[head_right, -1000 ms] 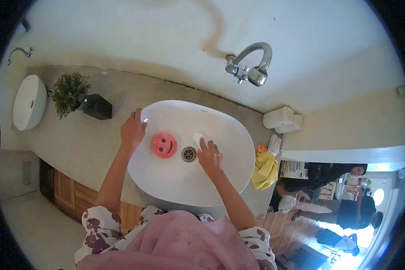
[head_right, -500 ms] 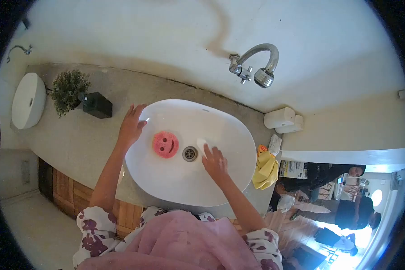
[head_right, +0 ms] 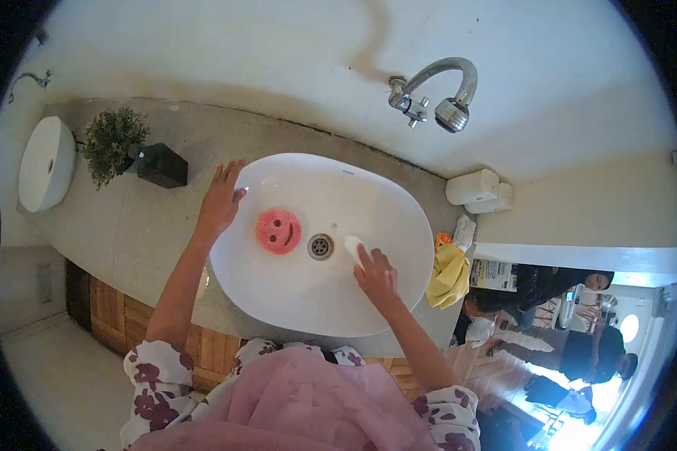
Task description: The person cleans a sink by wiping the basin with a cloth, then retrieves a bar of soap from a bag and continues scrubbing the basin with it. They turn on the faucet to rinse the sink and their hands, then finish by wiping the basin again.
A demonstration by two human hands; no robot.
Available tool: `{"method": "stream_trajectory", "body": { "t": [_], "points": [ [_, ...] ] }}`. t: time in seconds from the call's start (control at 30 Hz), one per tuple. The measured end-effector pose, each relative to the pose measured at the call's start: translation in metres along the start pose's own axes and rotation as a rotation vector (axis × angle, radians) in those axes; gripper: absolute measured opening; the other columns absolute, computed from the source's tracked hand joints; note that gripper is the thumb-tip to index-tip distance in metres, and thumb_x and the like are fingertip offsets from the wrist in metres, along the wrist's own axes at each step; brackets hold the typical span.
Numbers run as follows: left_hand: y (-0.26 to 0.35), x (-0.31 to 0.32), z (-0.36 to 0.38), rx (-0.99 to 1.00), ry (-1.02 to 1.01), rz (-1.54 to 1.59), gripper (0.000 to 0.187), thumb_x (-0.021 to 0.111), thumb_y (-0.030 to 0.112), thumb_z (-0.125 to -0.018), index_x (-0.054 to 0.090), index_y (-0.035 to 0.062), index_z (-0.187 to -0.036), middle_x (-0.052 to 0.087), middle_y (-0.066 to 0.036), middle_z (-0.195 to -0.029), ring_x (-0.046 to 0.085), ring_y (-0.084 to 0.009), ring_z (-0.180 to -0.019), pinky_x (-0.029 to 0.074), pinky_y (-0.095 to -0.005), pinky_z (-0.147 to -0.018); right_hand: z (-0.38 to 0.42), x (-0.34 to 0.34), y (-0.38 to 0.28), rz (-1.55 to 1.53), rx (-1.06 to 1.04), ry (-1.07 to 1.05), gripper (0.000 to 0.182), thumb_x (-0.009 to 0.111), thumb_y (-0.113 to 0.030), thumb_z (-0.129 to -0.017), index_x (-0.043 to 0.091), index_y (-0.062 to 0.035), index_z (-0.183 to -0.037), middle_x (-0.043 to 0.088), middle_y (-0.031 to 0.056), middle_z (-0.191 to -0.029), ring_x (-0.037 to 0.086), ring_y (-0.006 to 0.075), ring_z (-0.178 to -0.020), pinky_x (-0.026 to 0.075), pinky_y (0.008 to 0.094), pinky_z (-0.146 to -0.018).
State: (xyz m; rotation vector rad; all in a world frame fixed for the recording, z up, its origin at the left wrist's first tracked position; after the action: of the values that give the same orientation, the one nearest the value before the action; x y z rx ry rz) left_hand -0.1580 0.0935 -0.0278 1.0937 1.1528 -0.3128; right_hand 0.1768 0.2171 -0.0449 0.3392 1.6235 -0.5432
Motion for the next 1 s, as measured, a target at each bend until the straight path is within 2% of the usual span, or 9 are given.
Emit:
{"method": "stream_trajectory", "body": {
  "t": [0.07, 0.17, 0.4, 0.6, 0.67, 0.8, 1.0],
  "points": [
    [0.000, 0.000, -0.002, -0.005, -0.005, 0.006, 0.062, 0.060, 0.008, -0.087, 0.034, 0.0157, -0.142, 0.035, -0.016, -0.147, 0.027, -0.0395, -0.137, 0.036, -0.0448, -0.108, 0.001, 0.001, 0.001, 0.001, 0.057, -0.022, 0.047, 0.066, -0.023, -0.079, 0.056, -0.0120, -0.124, 0.057, 0.0127, -0.100, 0.062, 0.0251, -0.087, 0.056, 0.0371, -0.060],
    [0.001, 0.000, 0.000, -0.001, -0.004, 0.004, 0.061, 0.059, 0.009, -0.087, 0.034, 0.0151, -0.142, 0.035, -0.016, -0.147, 0.027, -0.0398, -0.137, 0.036, -0.0445, -0.108, -0.043, 0.004, -0.021, 0.002, 0.062, -0.008, 0.051, 0.067, -0.023, -0.078, 0.055, -0.0126, -0.126, 0.057, 0.0140, -0.103, 0.062, 0.0261, -0.087, 0.057, 0.0370, -0.062],
    [0.002, -0.001, 0.000, -0.002, -0.018, 0.010, 0.062, 0.059, 0.008, -0.087, 0.032, 0.0139, -0.143, 0.034, -0.015, -0.148, 0.027, -0.0400, -0.137, 0.034, -0.0437, -0.109, -0.001, -0.001, -0.001, 0.018, 0.047, -0.074, 0.049, 0.067, -0.022, -0.078, 0.055, -0.0118, -0.125, 0.057, 0.0126, -0.102, 0.061, 0.0248, -0.086, 0.057, 0.0354, -0.062],
    [0.001, 0.002, -0.001, 0.005, -0.005, -0.035, 0.063, 0.059, 0.009, -0.087, 0.031, 0.0148, -0.143, 0.034, -0.014, -0.148, 0.027, -0.0384, -0.138, 0.036, -0.0434, -0.108, -0.041, 0.004, -0.020, 0.006, 0.040, 0.081, 0.049, 0.069, -0.022, -0.078, 0.056, -0.0113, -0.124, 0.056, 0.0111, -0.096, 0.061, 0.0263, -0.085, 0.055, 0.0384, -0.063],
    [0.003, 0.000, 0.000, 0.002, -0.008, -0.042, 0.063, 0.059, 0.009, -0.087, 0.031, 0.0147, -0.143, 0.034, -0.013, -0.148, 0.027, -0.0376, -0.138, 0.036, -0.0433, -0.108, -0.039, 0.002, -0.022, 0.026, 0.036, -0.001, 0.049, 0.067, -0.022, -0.077, 0.055, -0.0113, -0.124, 0.057, 0.0137, -0.100, 0.061, 0.0253, -0.083, 0.056, 0.0338, -0.061],
    [0.002, -0.001, 0.000, -0.006, -0.009, -0.040, 0.063, 0.059, 0.010, -0.087, 0.031, 0.0148, -0.144, 0.034, -0.012, -0.148, 0.027, -0.0358, -0.138, 0.038, -0.0431, -0.107, -0.012, -0.001, -0.002, 0.016, -0.001, -0.022, 0.047, 0.066, -0.020, -0.078, 0.056, -0.0102, -0.122, 0.057, 0.0130, -0.097, 0.061, 0.0251, -0.081, 0.056, 0.0336, -0.060],
    [0.000, 0.003, -0.002, 0.011, 0.014, -0.080, 0.064, 0.060, 0.012, -0.087, 0.031, 0.0148, -0.144, 0.035, -0.011, -0.148, 0.028, -0.0350, -0.138, 0.038, -0.0428, -0.106, -0.048, 0.003, -0.024, 0.105, -0.032, 0.134, 0.049, 0.068, -0.018, -0.074, 0.057, -0.0089, -0.121, 0.056, 0.0113, -0.094, 0.062, 0.0240, -0.078, 0.056, 0.0338, -0.059]
  ]
}}
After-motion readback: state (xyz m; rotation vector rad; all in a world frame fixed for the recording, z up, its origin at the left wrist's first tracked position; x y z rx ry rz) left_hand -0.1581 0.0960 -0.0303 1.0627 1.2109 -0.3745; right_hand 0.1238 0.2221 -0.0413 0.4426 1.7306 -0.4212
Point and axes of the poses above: each hand's wrist, its own z-axis away from the middle knuckle, its own x-axis out of the palm, y = z × x, the point moved 4 cm from there along -z, towards the middle knuckle
